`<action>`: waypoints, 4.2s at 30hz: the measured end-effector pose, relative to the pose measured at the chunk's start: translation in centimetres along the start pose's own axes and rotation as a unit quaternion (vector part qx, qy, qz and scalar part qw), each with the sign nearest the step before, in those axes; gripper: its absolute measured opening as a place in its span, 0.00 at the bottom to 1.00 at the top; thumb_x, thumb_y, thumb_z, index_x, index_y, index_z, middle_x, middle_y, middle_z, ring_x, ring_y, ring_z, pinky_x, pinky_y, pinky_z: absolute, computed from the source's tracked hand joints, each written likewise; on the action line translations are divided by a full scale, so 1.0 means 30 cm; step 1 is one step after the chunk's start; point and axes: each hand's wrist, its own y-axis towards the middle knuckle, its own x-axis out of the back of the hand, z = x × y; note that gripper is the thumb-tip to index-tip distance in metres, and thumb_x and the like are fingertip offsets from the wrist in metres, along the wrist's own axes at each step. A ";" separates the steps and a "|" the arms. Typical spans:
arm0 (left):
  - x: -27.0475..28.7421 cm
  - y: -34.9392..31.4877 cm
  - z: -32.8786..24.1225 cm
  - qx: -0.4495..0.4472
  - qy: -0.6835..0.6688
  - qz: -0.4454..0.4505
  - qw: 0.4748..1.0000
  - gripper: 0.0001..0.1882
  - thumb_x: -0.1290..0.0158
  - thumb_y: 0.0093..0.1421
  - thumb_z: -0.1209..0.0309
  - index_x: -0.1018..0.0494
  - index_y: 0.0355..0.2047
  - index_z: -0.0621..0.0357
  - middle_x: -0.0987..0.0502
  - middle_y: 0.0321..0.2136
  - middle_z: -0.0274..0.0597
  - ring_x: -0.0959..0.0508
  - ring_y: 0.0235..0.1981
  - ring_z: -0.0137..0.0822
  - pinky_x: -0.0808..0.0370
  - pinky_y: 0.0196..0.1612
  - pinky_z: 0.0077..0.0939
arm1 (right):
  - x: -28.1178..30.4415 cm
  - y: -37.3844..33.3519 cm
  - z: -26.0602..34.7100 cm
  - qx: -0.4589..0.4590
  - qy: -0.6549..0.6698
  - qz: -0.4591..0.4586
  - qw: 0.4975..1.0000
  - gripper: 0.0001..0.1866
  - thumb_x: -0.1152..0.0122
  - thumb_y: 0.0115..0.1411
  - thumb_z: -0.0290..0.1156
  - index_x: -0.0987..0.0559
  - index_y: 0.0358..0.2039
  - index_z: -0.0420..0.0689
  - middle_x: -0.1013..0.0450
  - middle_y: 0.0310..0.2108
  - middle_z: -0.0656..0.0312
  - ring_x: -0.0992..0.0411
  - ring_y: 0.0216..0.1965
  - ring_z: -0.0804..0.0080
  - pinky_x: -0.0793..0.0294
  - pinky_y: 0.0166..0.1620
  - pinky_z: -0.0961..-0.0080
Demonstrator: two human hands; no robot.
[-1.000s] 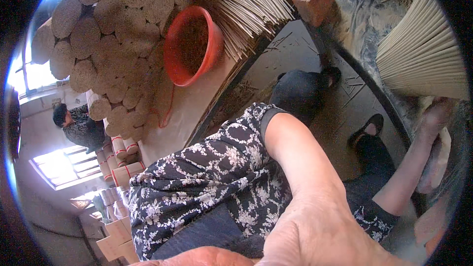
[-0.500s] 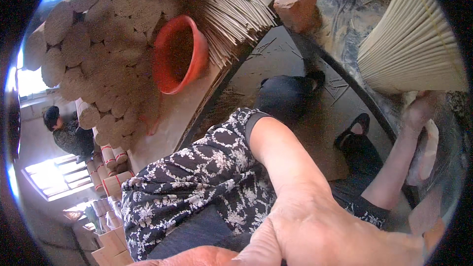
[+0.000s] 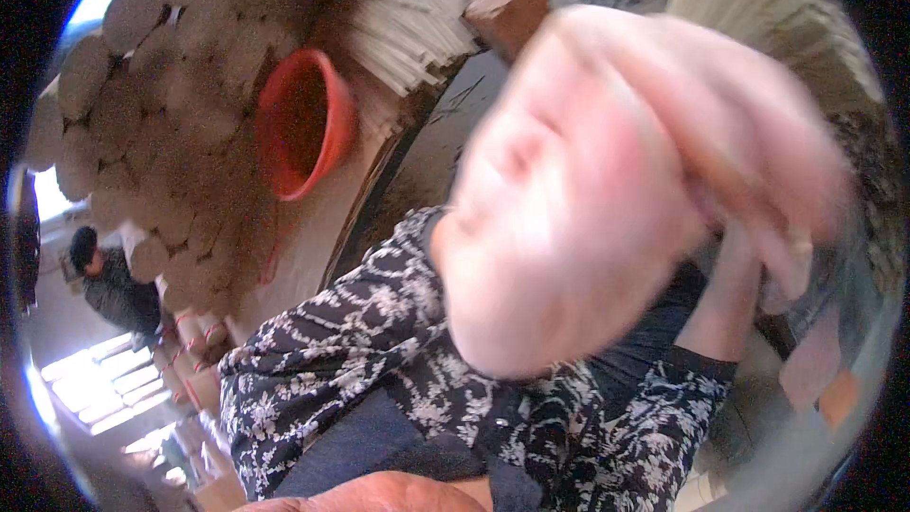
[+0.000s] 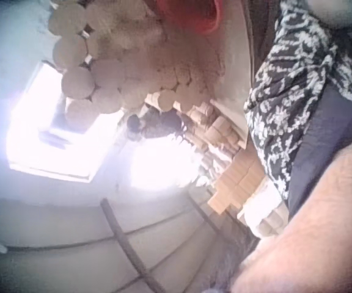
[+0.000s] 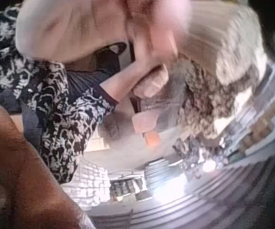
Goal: Bundling bamboo incense sticks using rubber bands.
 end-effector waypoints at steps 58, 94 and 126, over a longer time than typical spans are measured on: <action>0.661 0.180 0.207 -0.067 0.663 0.295 0.685 0.72 0.30 0.41 0.49 0.74 0.66 0.65 0.61 0.67 0.61 0.58 0.69 0.50 0.58 0.68 0.43 | -0.026 0.022 0.013 0.129 -0.031 0.092 0.987 0.24 0.53 0.65 0.33 0.36 0.58 0.33 0.33 0.55 0.47 0.38 0.59 0.58 0.43 0.62 0.66; 0.671 -0.061 0.279 0.488 0.395 -0.037 0.777 0.35 0.52 0.58 0.41 0.31 0.55 0.55 0.25 0.46 0.40 0.29 0.46 0.34 0.36 0.49 0.33 | 0.079 -0.452 0.051 -0.254 0.032 0.075 0.964 0.37 0.53 0.61 0.60 0.30 0.54 0.38 0.29 0.50 0.55 0.30 0.46 0.66 0.31 0.47 0.67; 0.831 -0.075 0.351 0.528 0.092 -0.103 0.838 0.37 0.58 0.58 0.37 0.33 0.57 0.50 0.29 0.54 0.42 0.32 0.54 0.44 0.41 0.56 0.53 | 0.051 -0.377 -0.032 -0.303 0.255 0.111 0.911 0.35 0.50 0.62 0.57 0.36 0.61 0.46 0.37 0.59 0.57 0.40 0.59 0.59 0.45 0.60 0.45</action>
